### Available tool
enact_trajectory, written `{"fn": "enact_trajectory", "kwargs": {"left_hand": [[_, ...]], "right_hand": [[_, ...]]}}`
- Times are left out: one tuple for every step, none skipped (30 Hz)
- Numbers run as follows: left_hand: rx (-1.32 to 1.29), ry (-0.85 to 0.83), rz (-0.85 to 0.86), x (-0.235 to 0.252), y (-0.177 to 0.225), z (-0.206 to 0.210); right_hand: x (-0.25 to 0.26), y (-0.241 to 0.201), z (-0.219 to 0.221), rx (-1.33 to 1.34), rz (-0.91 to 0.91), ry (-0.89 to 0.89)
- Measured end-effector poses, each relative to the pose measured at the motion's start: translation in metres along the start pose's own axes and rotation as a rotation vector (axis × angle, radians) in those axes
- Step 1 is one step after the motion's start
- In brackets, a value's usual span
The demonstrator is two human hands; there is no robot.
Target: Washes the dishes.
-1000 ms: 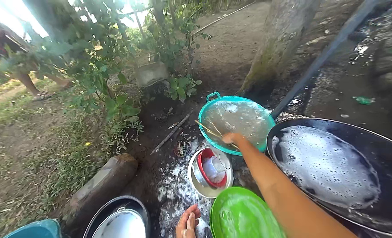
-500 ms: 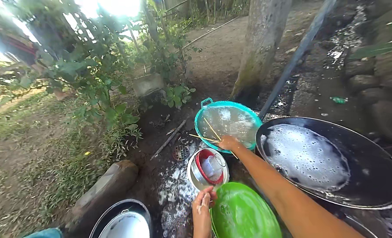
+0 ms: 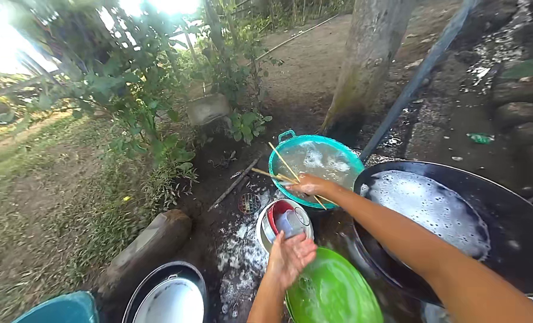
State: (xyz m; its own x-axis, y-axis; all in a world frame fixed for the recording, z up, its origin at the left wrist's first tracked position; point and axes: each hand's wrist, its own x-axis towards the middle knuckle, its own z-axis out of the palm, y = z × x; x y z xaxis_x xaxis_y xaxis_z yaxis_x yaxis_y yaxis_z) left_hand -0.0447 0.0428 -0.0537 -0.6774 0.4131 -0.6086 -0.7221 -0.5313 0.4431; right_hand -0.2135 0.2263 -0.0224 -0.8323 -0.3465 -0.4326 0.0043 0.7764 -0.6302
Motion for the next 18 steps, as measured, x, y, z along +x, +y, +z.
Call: {"fn": "enact_trajectory", "kwargs": {"left_hand": [[-0.038,-0.091,-0.032,0.009,0.004,0.000],[-0.078,-0.196,-0.054,0.017,0.007,-0.002],[-0.113,-0.310,-0.066,0.021,0.006,-0.006],[-0.127,-0.418,-0.064,0.021,0.004,-0.012],[-0.115,-0.466,-0.064,0.016,0.000,-0.015],[-0.074,-0.422,-0.073,0.005,-0.002,-0.015],[-0.010,-0.349,-0.065,-0.008,-0.005,-0.014],[0.071,-0.290,-0.049,-0.018,-0.011,-0.016],[0.152,-0.262,-0.045,-0.024,-0.017,-0.020],[0.205,-0.256,-0.052,-0.027,-0.023,-0.026],[0.244,-0.240,-0.073,-0.029,-0.029,-0.030],[0.268,-0.217,-0.100,-0.027,-0.035,-0.035],[0.288,-0.200,-0.116,-0.025,-0.040,-0.039],[0.311,-0.201,-0.123,-0.023,-0.045,-0.044],[0.336,-0.202,-0.117,-0.021,-0.051,-0.047],[0.352,-0.205,-0.102,-0.018,-0.056,-0.049],[0.365,-0.216,-0.083,-0.016,-0.060,-0.053],[0.384,-0.233,-0.066,-0.014,-0.063,-0.056]], "right_hand": [[-0.015,-0.016,0.003,-0.097,-0.100,-0.021],[-0.033,-0.030,0.009,-0.212,-0.209,-0.046],[-0.054,-0.042,0.020,-0.329,-0.319,-0.072],[-0.074,-0.048,0.035,-0.418,-0.448,-0.090],[-0.089,-0.047,0.053,-0.479,-0.591,-0.099],[-0.100,-0.044,0.070,-0.526,-0.664,-0.141],[-0.108,-0.039,0.087,-0.556,-0.715,-0.163],[-0.112,-0.029,0.106,-0.558,-0.793,-0.133],[-0.116,-0.017,0.125,-0.537,-0.883,-0.059],[-0.121,-0.008,0.140,-0.506,-0.956,0.029],[-0.127,-0.002,0.151,-0.478,-0.970,0.072],[-0.133,0.005,0.160,-0.453,-0.952,0.095],[-0.137,0.012,0.167,-0.429,-0.918,0.107],[-0.142,0.020,0.174,-0.426,-0.874,0.112],[-0.146,0.026,0.180,-0.435,-0.826,0.107],[-0.150,0.032,0.185,-0.427,-0.778,0.097],[-0.154,0.039,0.190,-0.383,-0.736,0.082],[-0.157,0.044,0.193,-0.318,-0.702,0.062]]}}
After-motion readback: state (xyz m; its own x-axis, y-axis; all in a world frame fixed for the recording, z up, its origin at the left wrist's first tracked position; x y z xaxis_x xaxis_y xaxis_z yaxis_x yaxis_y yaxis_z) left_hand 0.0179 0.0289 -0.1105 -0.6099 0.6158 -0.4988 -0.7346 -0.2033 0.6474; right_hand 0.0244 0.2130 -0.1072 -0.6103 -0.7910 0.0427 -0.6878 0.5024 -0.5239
